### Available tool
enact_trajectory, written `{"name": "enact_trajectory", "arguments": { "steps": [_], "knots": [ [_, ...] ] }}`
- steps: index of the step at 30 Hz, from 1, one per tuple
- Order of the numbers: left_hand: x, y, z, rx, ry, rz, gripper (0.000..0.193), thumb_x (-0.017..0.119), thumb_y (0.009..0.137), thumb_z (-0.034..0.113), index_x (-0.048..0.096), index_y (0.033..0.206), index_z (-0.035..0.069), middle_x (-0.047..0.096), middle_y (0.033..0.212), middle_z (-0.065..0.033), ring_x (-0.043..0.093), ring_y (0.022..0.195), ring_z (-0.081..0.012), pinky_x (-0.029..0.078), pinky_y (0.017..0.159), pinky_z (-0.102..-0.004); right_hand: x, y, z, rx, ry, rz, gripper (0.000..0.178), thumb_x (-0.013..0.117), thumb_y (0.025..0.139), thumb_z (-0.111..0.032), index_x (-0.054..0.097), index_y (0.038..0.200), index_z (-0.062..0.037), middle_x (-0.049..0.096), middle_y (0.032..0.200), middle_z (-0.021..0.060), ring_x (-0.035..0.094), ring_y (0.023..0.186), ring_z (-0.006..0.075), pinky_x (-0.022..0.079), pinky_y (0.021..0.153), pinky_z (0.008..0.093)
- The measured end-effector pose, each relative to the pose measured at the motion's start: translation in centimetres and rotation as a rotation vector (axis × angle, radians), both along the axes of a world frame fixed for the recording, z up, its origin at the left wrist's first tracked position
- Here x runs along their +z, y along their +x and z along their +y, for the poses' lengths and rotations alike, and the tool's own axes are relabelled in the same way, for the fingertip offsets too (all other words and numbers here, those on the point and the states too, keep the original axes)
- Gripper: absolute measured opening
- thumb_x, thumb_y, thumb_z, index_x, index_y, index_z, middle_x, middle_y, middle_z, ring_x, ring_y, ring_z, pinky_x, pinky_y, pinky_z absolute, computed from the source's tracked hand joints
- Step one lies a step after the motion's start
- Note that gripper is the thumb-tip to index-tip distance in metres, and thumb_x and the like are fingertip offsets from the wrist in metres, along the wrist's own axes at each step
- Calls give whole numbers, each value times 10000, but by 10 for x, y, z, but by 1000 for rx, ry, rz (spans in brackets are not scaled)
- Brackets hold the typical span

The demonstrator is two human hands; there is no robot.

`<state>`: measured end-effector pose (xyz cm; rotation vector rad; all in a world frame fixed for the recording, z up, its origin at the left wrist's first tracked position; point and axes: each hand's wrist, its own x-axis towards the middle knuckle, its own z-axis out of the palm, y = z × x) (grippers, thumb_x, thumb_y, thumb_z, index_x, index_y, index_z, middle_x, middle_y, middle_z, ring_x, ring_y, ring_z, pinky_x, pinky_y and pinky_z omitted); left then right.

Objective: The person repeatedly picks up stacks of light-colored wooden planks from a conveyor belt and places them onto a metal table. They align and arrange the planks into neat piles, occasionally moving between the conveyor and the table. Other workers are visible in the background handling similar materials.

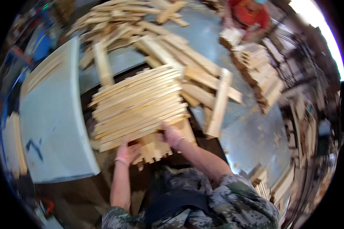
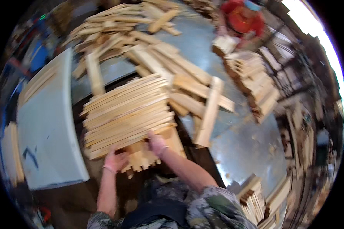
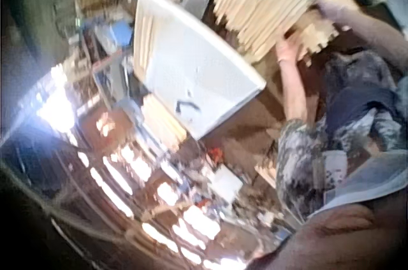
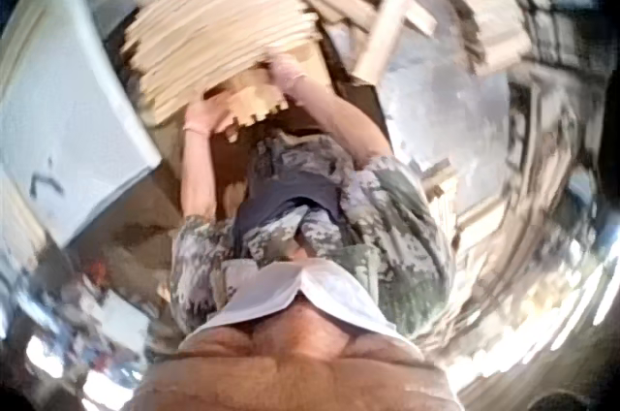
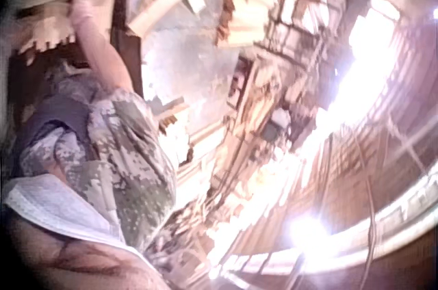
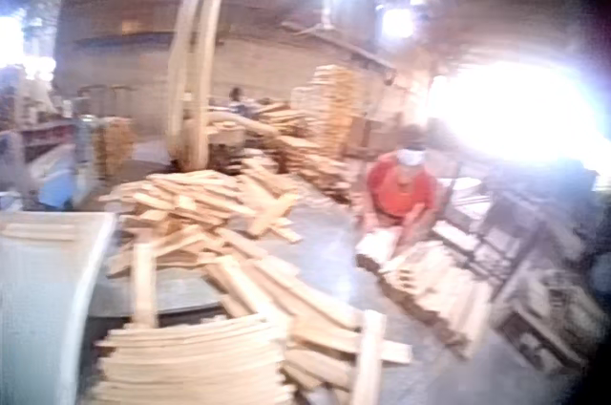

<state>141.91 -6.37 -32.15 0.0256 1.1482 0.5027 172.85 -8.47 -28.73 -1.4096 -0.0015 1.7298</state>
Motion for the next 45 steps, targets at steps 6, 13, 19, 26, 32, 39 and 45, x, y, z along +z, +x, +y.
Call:
{"name": "enact_trajectory", "arguments": {
  "steps": [6, 13, 19, 26, 32, 39, 45],
  "knots": [
    [39, 30, 0, 95, 94, 171, 1174, 831, 775, 734, 391, 1527, -52, 494, 1476, -272, 537, 1346, -402, 495, 1146, -506, 15, 5, -14, 139, 34, -106, 355, 723, 983, -411, 703, 942, -59, 670, 768, 54, 591, 558, 181, 460, 475, 348],
    [103, 138, -30, -432, -213, -611, 504, 761, 947, 510, 445, 788, 152, 402, 779, 18, 412, 709, -176, 394, 628, -334, 45, 122, -154, 163, 182, 254, 240, 610, 1088, -303, 592, 909, -144, 585, 816, -20, 519, 647, 69, 388, 521, 254],
    [147, 361, -54, -809, 252, -208, 457, 632, 1046, 307, 596, 1319, -57, 700, 1145, -170, 678, 1085, -297, 576, 963, -451, 42, 322, -288, -508, 139, 375, 172, 552, 1085, -136, 487, 926, -148, 379, 778, -54, 384, 657, 80, 341, 538, 254],
    [60, 657, -47, -1139, 444, 27, 639, 682, 1031, 395, 509, 1512, 13, 630, 1424, -187, 644, 1260, -331, 517, 1087, -479, -74, 576, -377, -586, -217, -771, 714, 676, 1023, -375, 406, 1598, -50, 683, 1146, 128, 643, 1023, 280, 515, 900, 396],
    [8, 868, -30, -1249, 830, 341, 695, 704, 1010, 334, 462, 1563, -10, 589, 1473, -152, 607, 1273, -254, 495, 1075, -417, -57, 722, -351, -402, -572, -1121, 812, 593, 1021, -535, 357, 1641, -67, 493, 1599, 230, 432, 1482, 443, 363, 1218, 481],
    [-40, 1021, 25, -832, 950, 314, 628, 751, 943, 200, 480, 1475, 5, 625, 1362, -144, 605, 1244, -224, 517, 988, -437, -108, 789, -304, -358, -501, -1468, 753, 544, 1058, -476, 358, 1634, -28, 457, 1627, 225, 355, 1545, 420, 248, 1291, 493],
    [-61, 1063, 36, -669, 867, 374, 466, 748, 959, 134, 544, 1373, 67, 732, 1128, -64, 729, 1009, -210, 571, 849, -351, -122, 805, -259, -944, -361, -1256, 702, 639, 1032, -277, 386, 1625, 0, 543, 1505, 244, 494, 1424, 376, 344, 1232, 446]
  ]
}}
